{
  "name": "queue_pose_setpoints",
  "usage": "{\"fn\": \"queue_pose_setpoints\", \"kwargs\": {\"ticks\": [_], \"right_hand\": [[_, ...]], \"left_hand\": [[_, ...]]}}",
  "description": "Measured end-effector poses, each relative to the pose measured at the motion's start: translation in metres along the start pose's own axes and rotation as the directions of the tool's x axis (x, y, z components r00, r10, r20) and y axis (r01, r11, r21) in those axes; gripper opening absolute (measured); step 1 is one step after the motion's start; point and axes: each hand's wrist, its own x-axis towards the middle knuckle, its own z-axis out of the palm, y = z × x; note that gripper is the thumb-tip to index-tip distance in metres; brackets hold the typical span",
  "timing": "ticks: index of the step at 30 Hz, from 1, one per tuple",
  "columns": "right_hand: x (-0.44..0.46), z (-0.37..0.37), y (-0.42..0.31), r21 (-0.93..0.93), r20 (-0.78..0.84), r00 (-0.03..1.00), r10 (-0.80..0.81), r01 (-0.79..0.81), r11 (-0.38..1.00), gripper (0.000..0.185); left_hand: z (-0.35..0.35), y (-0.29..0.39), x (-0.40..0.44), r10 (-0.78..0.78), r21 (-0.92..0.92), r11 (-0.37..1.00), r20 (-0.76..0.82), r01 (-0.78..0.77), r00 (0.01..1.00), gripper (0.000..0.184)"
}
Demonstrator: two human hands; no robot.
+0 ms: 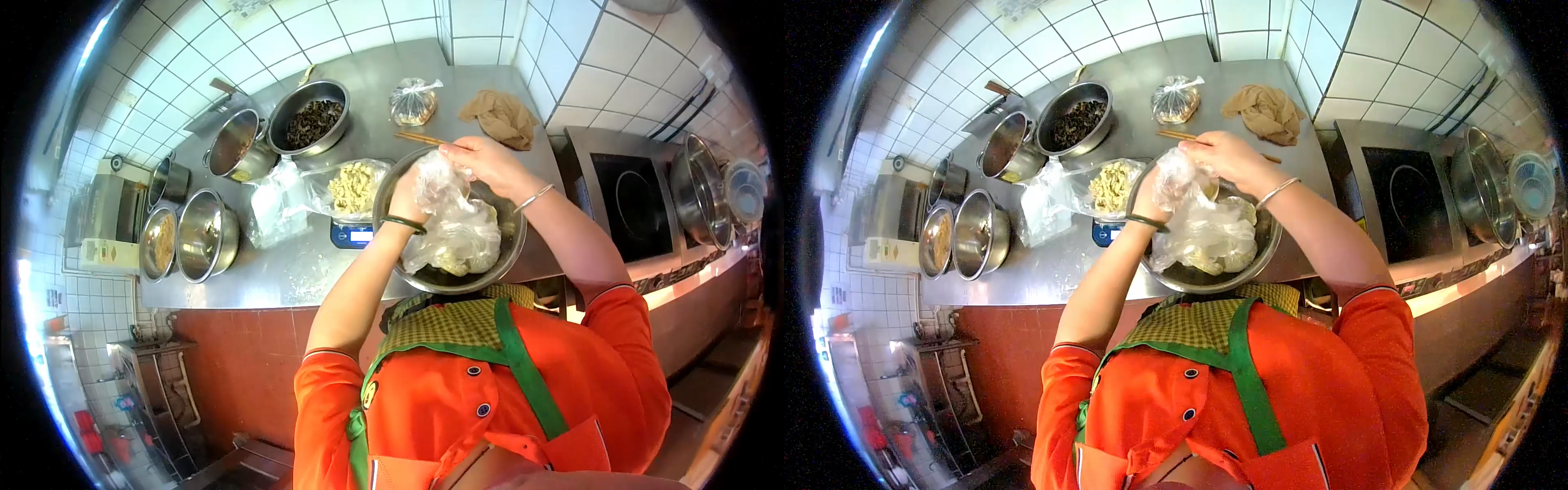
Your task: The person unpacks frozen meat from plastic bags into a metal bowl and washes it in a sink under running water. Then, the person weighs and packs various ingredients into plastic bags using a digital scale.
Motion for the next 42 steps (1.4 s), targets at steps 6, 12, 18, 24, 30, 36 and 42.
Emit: {"fn": "queue_pose_setpoints", "kwargs": {"ticks": [6,12,18,24,30,36,42], "right_hand": [[0.000,-0.025,0.035,-0.606,0.028,0.986,-0.164,0.147,0.782,0.027],[0.021,-0.024,0.073,0.460,-0.093,0.984,0.153,-0.094,0.883,0.017],[0.010,-0.023,0.032,0.318,-0.032,0.998,0.055,-0.042,0.947,0.016],[-0.029,-0.019,0.065,-0.644,0.548,0.831,-0.095,0.491,0.587,0.026],[-0.026,-0.013,0.067,-0.508,0.344,0.892,-0.292,0.439,0.741,0.025],[-0.003,0.028,0.053,-0.479,-0.006,0.765,-0.644,0.563,0.674,0.018],[-0.018,-0.023,0.066,-0.752,0.195,0.942,-0.272,0.322,0.576,0.028]], "left_hand": [[0.020,-0.035,0.008,-0.194,-0.810,0.587,-0.140,0.001,0.971,0.022],[0.020,-0.022,0.010,-0.474,-0.957,0.177,0.121,0.229,0.872,0.015],[-0.024,-0.032,0.010,0.321,-0.160,0.943,0.227,-0.290,0.919,0.072],[0.021,0.029,-0.047,-0.378,0.773,0.616,0.460,-0.153,0.804,0.079],[-0.013,-0.018,-0.021,0.148,0.338,0.882,0.462,-0.328,0.874,0.034],[0.006,-0.021,-0.016,-0.227,-0.963,0.151,0.187,0.224,0.956,0.034],[0.000,-0.066,-0.018,-0.518,-0.955,0.275,-0.046,0.115,0.854,0.023]]}}
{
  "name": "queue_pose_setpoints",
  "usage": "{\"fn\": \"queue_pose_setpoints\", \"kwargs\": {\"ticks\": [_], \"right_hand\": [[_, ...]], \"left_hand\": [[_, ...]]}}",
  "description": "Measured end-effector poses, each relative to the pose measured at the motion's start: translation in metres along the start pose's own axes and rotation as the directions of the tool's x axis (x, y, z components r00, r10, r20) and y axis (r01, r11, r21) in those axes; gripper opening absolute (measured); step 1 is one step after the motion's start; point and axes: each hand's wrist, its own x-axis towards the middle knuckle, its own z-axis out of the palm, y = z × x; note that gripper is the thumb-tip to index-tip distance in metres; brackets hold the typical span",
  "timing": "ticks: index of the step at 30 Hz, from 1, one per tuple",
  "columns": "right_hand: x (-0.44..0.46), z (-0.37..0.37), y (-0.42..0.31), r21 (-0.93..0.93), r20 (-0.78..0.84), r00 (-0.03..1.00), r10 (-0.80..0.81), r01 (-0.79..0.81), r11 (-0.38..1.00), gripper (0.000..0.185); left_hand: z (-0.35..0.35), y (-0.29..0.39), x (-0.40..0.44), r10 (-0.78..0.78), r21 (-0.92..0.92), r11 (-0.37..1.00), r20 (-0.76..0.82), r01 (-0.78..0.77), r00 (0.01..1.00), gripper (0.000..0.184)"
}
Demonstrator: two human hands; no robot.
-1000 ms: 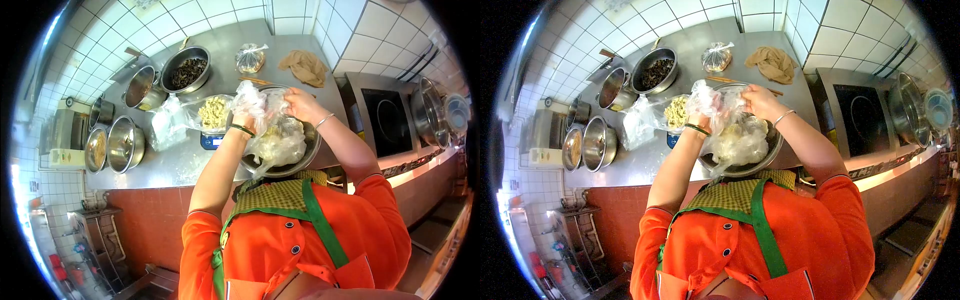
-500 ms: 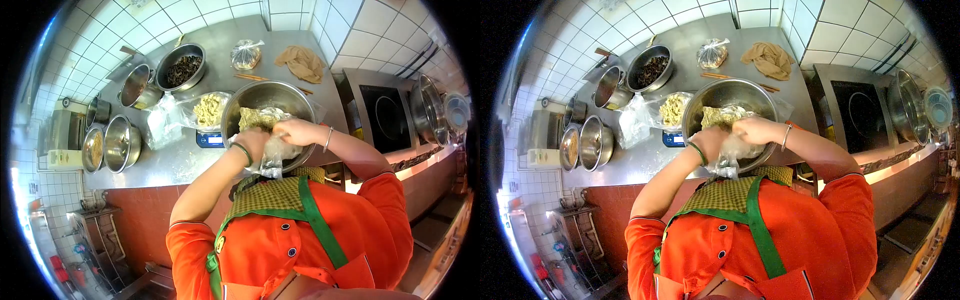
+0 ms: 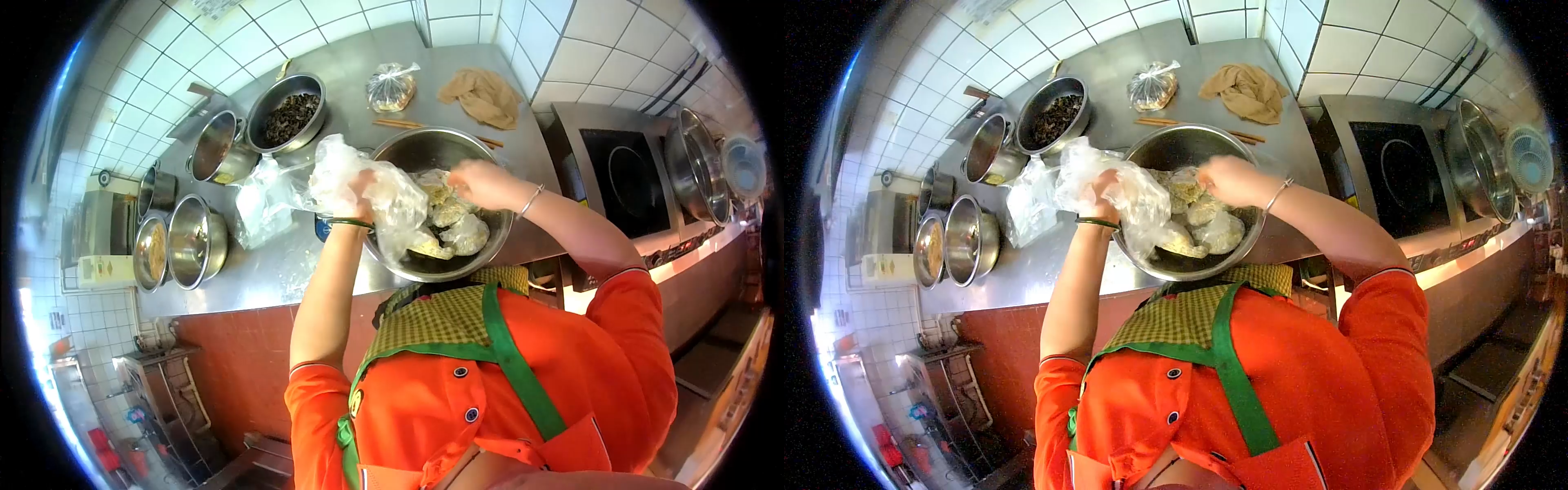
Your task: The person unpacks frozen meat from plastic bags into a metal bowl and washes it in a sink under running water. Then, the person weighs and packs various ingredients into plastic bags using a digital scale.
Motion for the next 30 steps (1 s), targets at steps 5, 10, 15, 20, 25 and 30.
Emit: {"fn": "queue_pose_setpoints", "kwargs": {"ticks": [5,10,15,20,25,30], "right_hand": [[-0.003,0.038,0.011,-0.460,0.307,0.925,0.225,-0.062,0.886,0.059],[0.011,0.022,0.019,-0.168,0.354,0.911,0.211,-0.160,0.973,0.058],[-0.008,-0.030,-0.020,-0.050,0.175,0.984,-0.031,0.040,0.998,0.053],[-0.023,-0.017,-0.029,0.151,-0.183,0.971,-0.155,0.183,0.971,0.045],[-0.024,0.003,-0.015,0.875,-0.117,0.987,0.106,0.052,0.481,0.027],[-0.005,0.019,-0.012,0.848,0.017,0.972,0.235,-0.139,0.511,0.019]], "left_hand": [[0.011,-0.002,-0.021,0.225,0.413,0.871,0.146,-0.266,0.963,0.033],[-0.001,0.003,-0.020,0.242,0.736,0.303,0.555,-0.606,0.795,0.034],[-0.008,0.005,-0.033,0.078,0.520,0.769,0.500,-0.371,0.862,0.037],[-0.012,-0.004,-0.037,-0.306,0.693,0.721,0.341,-0.017,0.889,0.056],[0.006,-0.015,-0.023,-0.047,0.652,0.701,0.448,-0.290,0.893,0.057],[-0.001,-0.030,-0.030,0.074,0.507,0.751,0.572,-0.423,0.817,0.046]]}}
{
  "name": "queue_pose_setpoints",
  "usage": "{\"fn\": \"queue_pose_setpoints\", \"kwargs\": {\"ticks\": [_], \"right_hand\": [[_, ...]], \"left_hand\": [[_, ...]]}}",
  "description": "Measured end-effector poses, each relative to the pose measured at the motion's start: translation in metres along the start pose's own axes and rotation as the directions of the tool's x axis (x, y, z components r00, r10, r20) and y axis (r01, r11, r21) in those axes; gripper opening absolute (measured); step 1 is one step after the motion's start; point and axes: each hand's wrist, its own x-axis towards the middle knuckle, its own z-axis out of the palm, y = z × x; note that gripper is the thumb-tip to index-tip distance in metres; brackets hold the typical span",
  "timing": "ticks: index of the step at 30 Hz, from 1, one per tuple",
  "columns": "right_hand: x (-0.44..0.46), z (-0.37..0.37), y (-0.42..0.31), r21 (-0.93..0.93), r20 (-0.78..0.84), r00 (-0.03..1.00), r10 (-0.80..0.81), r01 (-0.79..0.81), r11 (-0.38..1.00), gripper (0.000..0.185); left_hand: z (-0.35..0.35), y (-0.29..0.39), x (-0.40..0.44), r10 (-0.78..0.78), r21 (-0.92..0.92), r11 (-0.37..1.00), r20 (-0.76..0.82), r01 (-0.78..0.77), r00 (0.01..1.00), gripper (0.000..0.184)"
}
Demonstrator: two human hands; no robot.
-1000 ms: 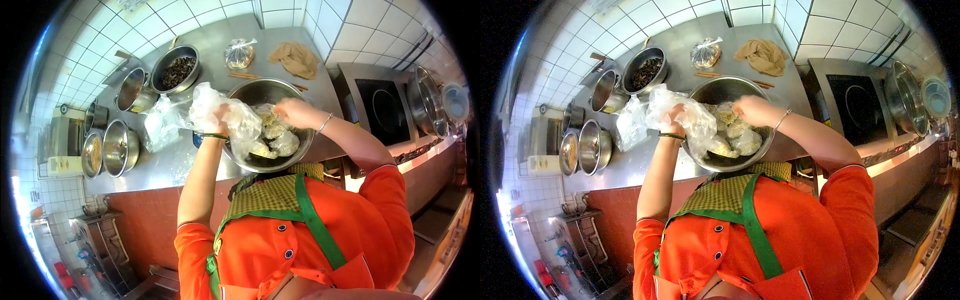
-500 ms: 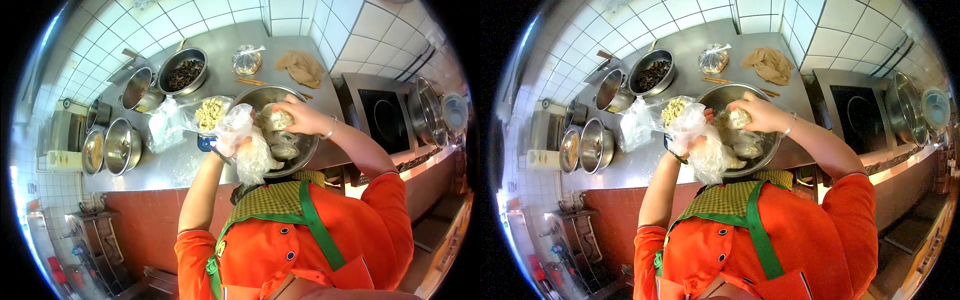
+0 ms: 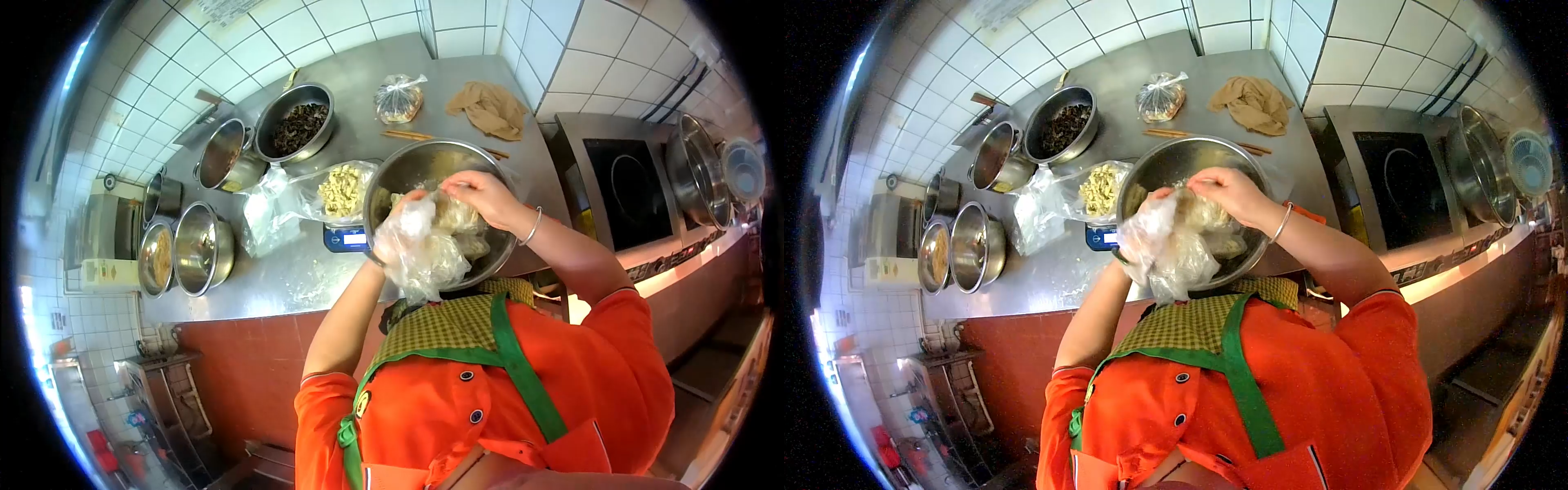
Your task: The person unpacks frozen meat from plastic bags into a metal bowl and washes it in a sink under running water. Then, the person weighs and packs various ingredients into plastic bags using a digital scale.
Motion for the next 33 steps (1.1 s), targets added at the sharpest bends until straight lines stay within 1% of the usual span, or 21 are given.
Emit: {"fn": "queue_pose_setpoints", "kwargs": {"ticks": [1,3,6,8,9,11,12,13,14,15,16,18,19,20,21,24,28,30,31,32,33], "right_hand": [[0.003,-0.005,0.001,0.122,-0.026,0.999,-0.023,0.026,0.992,0.018],[0.004,-0.011,-0.008,0.410,0.039,0.997,-0.074,0.052,0.911,0.020],[0.002,-0.006,-0.026,0.522,0.178,0.984,0.007,-0.100,0.847,0.023],[0.004,0.001,-0.028,0.507,0.179,0.982,0.053,-0.138,0.851,0.023],[0.007,0.002,-0.029,0.547,0.167,0.986,-0.002,-0.091,0.832,0.023],[0.013,0.001,-0.035,0.609,0.169,0.979,-0.111,-0.015,0.793,0.026],[0.012,0.003,-0.043,0.607,0.169,0.979,-0.114,-0.012,0.794,0.026],[0.009,0.007,-0.052,0.602,0.165,0.975,-0.148,0.019,0.798,0.026],[0.006,0.007,-0.058,0.599,0.157,0.971,-0.181,0.052,0.799,0.027],[0.003,0.001,-0.060,0.565,0.157,0.977,-0.144,0.030,0.824,0.035],[0.002,-0.006,-0.050,0.568,0.150,0.978,-0.147,0.037,0.823,0.035],[0.003,-0.019,-0.021,0.045,-0.140,0.971,-0.192,0.200,0.979,0.039],[-0.004,-0.018,-0.018,-0.064,0.038,0.993,-0.112,0.115,0.991,0.049],[0.000,-0.023,0.009,-0.502,0.159,0.934,-0.319,0.355,0.789,0.041],[-0.006,-0.016,0.003,-0.608,0.169,0.961,-0.217,0.275,0.744,0.032],[-0.012,-0.016,0.000,-0.749,0.092,0.977,-0.194,0.196,0.633,0.017],[-0.014,-0.032,0.006,-0.858,0.040,0.971,-0.235,0.154,0.490,0.011],[-0.003,-0.029,0.017,-0.820,0.001,0.910,-0.415,0.238,0.520,0.012],[0.009,-0.030,0.031,-0.493,-0.181,0.962,-0.203,0.090,0.865,0.013],[0.017,-0.026,0.038,-0.041,-0.245,0.967,0.075,-0.088,0.995,0.014],[0.009,-0.013,0.015,0.195,-0.251,0.950,0.187,-0.140,0.971,0.014]], "left_hand": [[-0.006,0.000,0.000,-0.027,-0.039,0.999,-0.004,0.027,1.000,0.046],[-0.026,0.012,-0.005,0.283,0.206,0.922,0.221,-0.328,0.934,0.055],[-0.026,0.035,-0.010,0.049,0.051,0.998,-0.025,-0.048,0.998,0.073],[-0.023,0.039,-0.001,0.085,-0.037,0.996,0.048,-0.083,0.995,0.066],[-0.014,0.034,0.004,-0.127,-0.301,0.937,0.183,0.178,0.975,0.062],[0.004,0.031,0.016,-0.030,-0.091,0.994,0.256,0.055,0.966,0.054],[0.015,0.031,0.023,0.248,0.359,0.870,0.276,-0.339,0.929,0.051],[0.029,0.030,0.027,0.018,-0.326,0.945,0.152,0.033,0.988,0.045],[0.029,0.034,0.029,0.019,-0.324,0.945,0.162,0.035,0.987,0.045],[0.031,0.059,0.034,-0.058,0.197,0.980,0.165,0.024,0.985,0.036],[0.032,0.073,0.036,-0.122,0.664,0.748,0.127,0.007,0.984,0.030],[0.020,0.017,0.021,-0.210,-0.110,0.973,-0.049,0.204,0.976,0.034],[0.013,0.023,0.019,-0.152,-0.102,0.984,-0.048,0.146,0.987,0.035],[0.009,0.028,0.017,-0.095,-0.096,0.991,-0.047,0.090,0.994,0.036],[0.007,0.020,0.019,-0.118,-0.346,0.933,-0.039,0.097,0.992,0.036],[-0.008,0.012,0.008,-0.148,-0.376,0.924,-0.193,0.066,0.970,0.037],[-0.027,0.051,0.001,-0.056,0.045,0.997,-0.259,0.070,0.964,0.044],[-0.022,0.053,-0.003,0.053,0.500,0.865,-0.010,-0.041,0.999,0.043],[-0.025,0.038,-0.009,0.116,0.596,0.781,0.158,-0.188,0.981,0.043],[-0.023,0.008,-0.009,0.260,0.205,0.928,0.247,-0.312,0.934,0.041],[0.004,0.059,0.002,0.315,0.279,0.863,0.355,-0.422,0.880,0.039]]}}
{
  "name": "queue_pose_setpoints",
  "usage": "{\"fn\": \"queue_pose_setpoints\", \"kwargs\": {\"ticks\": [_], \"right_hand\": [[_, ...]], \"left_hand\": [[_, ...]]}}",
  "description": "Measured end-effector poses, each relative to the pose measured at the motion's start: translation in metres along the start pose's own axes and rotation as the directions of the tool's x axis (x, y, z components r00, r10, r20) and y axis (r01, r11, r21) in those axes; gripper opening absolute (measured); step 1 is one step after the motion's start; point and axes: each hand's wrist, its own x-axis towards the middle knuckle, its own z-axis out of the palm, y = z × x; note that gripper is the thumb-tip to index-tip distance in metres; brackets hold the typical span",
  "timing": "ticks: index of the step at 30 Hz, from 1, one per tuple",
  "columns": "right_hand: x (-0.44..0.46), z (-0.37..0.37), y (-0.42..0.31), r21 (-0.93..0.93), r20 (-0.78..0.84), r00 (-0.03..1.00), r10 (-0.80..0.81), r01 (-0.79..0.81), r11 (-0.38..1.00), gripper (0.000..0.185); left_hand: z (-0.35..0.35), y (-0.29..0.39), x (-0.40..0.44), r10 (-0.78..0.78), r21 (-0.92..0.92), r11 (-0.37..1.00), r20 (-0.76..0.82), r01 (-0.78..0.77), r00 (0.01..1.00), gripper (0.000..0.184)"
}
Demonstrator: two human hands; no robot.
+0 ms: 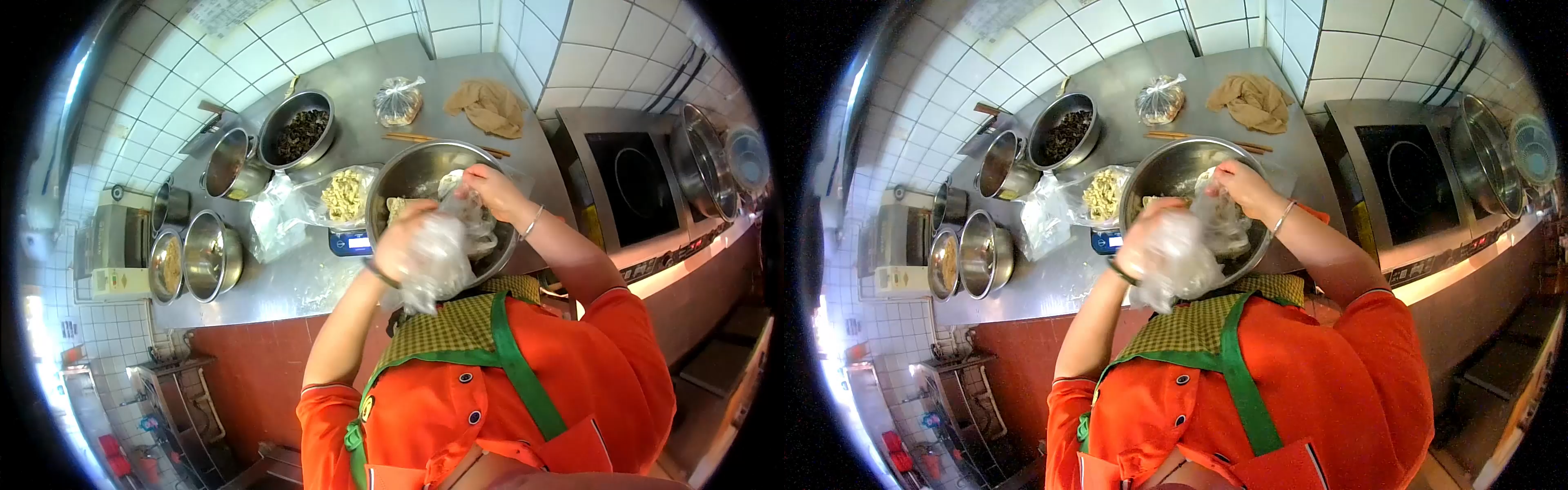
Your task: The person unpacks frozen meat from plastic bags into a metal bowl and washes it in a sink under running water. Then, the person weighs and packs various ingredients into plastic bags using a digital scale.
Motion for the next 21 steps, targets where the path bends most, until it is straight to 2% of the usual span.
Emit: {"fn": "queue_pose_setpoints", "kwargs": {"ticks": [2,3,4,5,6,7,8,9,11,12,13,14,15,16,17,18,19,21], "right_hand": [[0.005,0.001,0.003,-0.038,0.032,0.999,-0.030,0.031,0.999,0.014],[0.002,0.004,0.000,-0.067,0.055,0.997,-0.054,0.058,0.996,0.014],[0.001,0.006,-0.005,-0.002,0.051,0.999,-0.004,0.004,1.000,0.011],[-0.003,0.007,-0.012,-0.002,0.049,0.999,-0.003,0.003,1.000,0.011],[-0.008,0.008,-0.021,0.105,0.072,0.996,0.059,-0.066,0.992,0.010],[-0.009,0.009,-0.026,0.211,0.102,0.988,0.115,-0.134,0.968,0.010],[-0.006,0.005,-0.026,0.298,0.166,0.975,0.148,-0.193,0.935,0.009],[-0.006,0.006,-0.027,0.302,0.167,0.975,0.147,-0.193,0.934,0.009],[-0.010,0.007,-0.035,0.431,0.354,0.924,0.141,-0.295,0.852,0.008],[-0.014,0.010,-0.039,0.429,0.355,0.924,0.141,-0.295,0.854,0.008],[-0.018,0.016,-0.043,0.397,0.432,0.895,0.110,-0.298,0.868,0.005],[-0.020,0.021,-0.045,0.364,0.510,0.856,0.082,-0.301,0.881,0.008],[-0.021,0.023,-0.047,0.358,0.518,0.851,0.085,-0.306,0.882,0.008],[-0.022,0.022,-0.048,0.319,0.590,0.807,0.025,-0.261,0.911,0.017],[-0.022,0.023,-0.048,0.287,0.656,0.754,-0.033,-0.209,0.935,0.026],[-0.024,0.026,-0.047,0.151,0.592,0.806,0.031,-0.149,0.977,0.039],[-0.028,0.027,-0.046,0.152,0.592,0.806,0.029,-0.147,0.977,0.039],[-0.038,0.025,-0.044,-0.015,0.407,0.905,-0.123,0.142,0.990,0.037]], "left_hand": [[0.027,-0.003,0.008,-0.208,0.032,0.978,0.057,0.207,0.976,0.045],[0.030,0.008,0.016,-0.121,0.341,0.936,0.081,0.087,0.989,0.047],[0.031,0.008,0.015,-0.121,0.338,0.937,0.082,0.087,0.989,0.047],[0.032,0.008,0.015,-0.383,0.419,0.850,0.076,0.319,0.921,0.050],[0.032,0.007,0.014,-0.615,0.494,0.699,0.045,0.517,0.787,0.055],[0.033,-0.008,0.007,-0.613,0.496,0.699,0.043,0.515,0.789,0.055],[0.032,-0.037,-0.008,-0.499,0.514,0.754,0.041,0.410,0.866,0.049],[0.027,-0.045,-0.010,-0.378,0.530,0.793,0.041,0.300,0.925,0.044],[0.025,-0.059,-0.012,-0.261,0.485,0.857,0.113,0.176,0.959,0.044],[0.027,-0.056,-0.009,-0.508,-0.163,0.850,-0.005,0.501,0.861,0.044],[0.027,-0.053,-0.004,-0.724,-0.745,0.422,0.067,0.517,0.687,0.044],[0.025,-0.050,0.000,-0.724,-0.747,0.427,0.056,0.510,0.688,0.044],[0.021,-0.038,0.007,-0.642,-0.399,0.712,-0.037,0.577,0.766,0.040],[0.015,-0.028,0.015,-0.528,0.036,0.847,-0.069,0.531,0.847,0.036],[0.012,-0.025,0.021,-0.407,0.465,0.802,-0.034,0.375,0.913,0.032],[0.015,-0.033,0.023,-0.407,0.468,0.800,-0.036,0.375,0.913,0.032],[0.021,-0.044,0.026,-0.442,0.507,0.751,-0.091,0.423,0.892,0.030],[0.024,-0.050,0.024,-0.473,0.537,0.700,-0.146,0.471,0.869,0.029]]}}
